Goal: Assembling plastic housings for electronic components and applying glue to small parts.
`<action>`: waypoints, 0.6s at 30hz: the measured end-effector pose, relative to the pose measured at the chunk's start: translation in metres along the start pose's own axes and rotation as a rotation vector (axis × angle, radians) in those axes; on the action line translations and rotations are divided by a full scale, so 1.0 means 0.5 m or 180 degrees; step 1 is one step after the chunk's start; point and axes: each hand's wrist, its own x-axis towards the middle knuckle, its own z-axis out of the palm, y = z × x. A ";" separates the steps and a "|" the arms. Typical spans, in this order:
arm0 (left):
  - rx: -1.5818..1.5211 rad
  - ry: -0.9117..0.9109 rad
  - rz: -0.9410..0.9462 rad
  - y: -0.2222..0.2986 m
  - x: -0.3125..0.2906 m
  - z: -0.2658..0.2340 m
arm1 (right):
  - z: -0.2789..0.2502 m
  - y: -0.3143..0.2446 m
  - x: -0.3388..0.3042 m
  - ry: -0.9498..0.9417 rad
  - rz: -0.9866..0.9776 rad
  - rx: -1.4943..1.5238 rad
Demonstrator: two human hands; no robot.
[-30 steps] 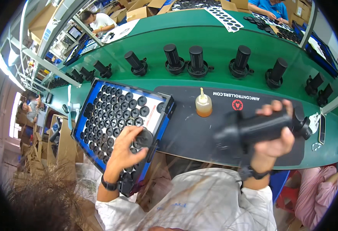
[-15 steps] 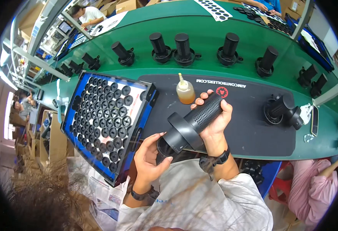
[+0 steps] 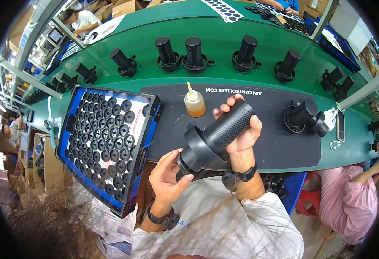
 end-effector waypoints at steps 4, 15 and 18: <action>-0.1046 0.0296 -0.0455 -0.008 -0.007 -0.008 | 0.020 -0.023 -0.002 -0.0251 0.0362 -0.0099; -0.1681 0.0414 -0.1138 -0.028 -0.007 -0.025 | -0.017 0.008 0.025 -0.0680 0.0293 0.0133; -0.1704 0.0383 -0.1215 -0.040 -0.001 -0.027 | -0.014 0.009 0.035 -0.0795 0.0216 0.0197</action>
